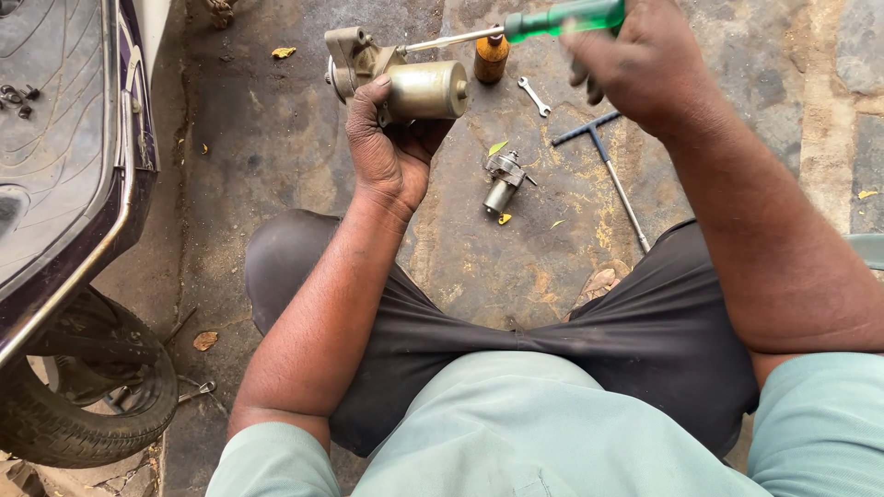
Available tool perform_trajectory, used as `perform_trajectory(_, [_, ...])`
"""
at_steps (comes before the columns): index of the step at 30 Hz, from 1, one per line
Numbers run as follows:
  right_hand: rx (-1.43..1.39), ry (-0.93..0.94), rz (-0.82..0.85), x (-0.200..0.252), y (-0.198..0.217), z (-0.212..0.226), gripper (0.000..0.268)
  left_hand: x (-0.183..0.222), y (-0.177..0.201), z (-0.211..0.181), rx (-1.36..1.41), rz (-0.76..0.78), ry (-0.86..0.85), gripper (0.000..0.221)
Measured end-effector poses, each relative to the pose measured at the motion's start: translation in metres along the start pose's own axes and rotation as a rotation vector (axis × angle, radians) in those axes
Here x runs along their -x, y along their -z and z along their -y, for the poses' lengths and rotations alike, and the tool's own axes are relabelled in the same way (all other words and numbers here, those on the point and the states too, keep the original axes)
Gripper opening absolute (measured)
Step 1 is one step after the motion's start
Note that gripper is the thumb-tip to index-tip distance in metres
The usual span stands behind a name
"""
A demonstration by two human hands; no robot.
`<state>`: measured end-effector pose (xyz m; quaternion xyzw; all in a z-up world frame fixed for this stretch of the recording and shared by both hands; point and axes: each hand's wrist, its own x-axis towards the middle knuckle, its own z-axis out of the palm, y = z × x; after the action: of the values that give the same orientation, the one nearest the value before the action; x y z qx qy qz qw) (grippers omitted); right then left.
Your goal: Disassembling and inspecting a motorcycle starter motor using hand tools.
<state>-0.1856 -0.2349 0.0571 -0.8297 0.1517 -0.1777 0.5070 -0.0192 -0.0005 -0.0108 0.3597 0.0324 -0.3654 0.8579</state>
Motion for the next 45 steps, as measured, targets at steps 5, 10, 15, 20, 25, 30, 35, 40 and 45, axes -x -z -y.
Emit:
perform_trajectory(5, [0.152, -0.043, 0.004, 0.000, 0.000, 0.013, 0.024, 0.001, -0.001, 0.001, -0.022, -0.009, -0.002, 0.085])
perform_trajectory(10, [0.078, -0.029, 0.013, 0.001, 0.000, 0.014, 0.033, 0.000, 0.001, 0.001, -0.017, -0.024, -0.002, 0.085])
perform_trajectory(15, [0.172, -0.139, -0.049, -0.002, -0.003, 0.016, 0.038, 0.000, 0.001, 0.001, -0.031, 0.010, -0.005, 0.083])
perform_trajectory(20, [0.082, -0.094, 0.013, 0.000, -0.004, 0.022, 0.028, 0.004, 0.000, 0.001, -0.050, 0.014, -0.016, 0.081])
perform_trajectory(25, [0.012, -0.097, -0.033, -0.001, -0.002, 0.021, 0.031, 0.002, -0.001, 0.001, -0.037, 0.009, -0.021, 0.079])
perform_trajectory(30, [0.163, -0.151, -0.031, 0.000, -0.002, 0.011, 0.039, 0.004, -0.002, 0.001, -0.071, -0.016, -0.015, 0.082])
perform_trajectory(35, [-0.020, -0.089, 0.058, -0.004, -0.002, 0.013, 0.031, 0.006, -0.007, -0.002, -0.063, -0.003, -0.026, 0.085])
perform_trajectory(40, [0.231, -0.129, 0.016, -0.002, -0.003, 0.042, 0.028, 0.006, -0.005, -0.001, -0.086, 0.014, -0.025, 0.085])
perform_trajectory(45, [0.247, -0.204, 0.383, -0.007, -0.009, 0.030, 0.050, 0.007, -0.003, 0.000, -0.237, 0.061, -0.051, 0.082])
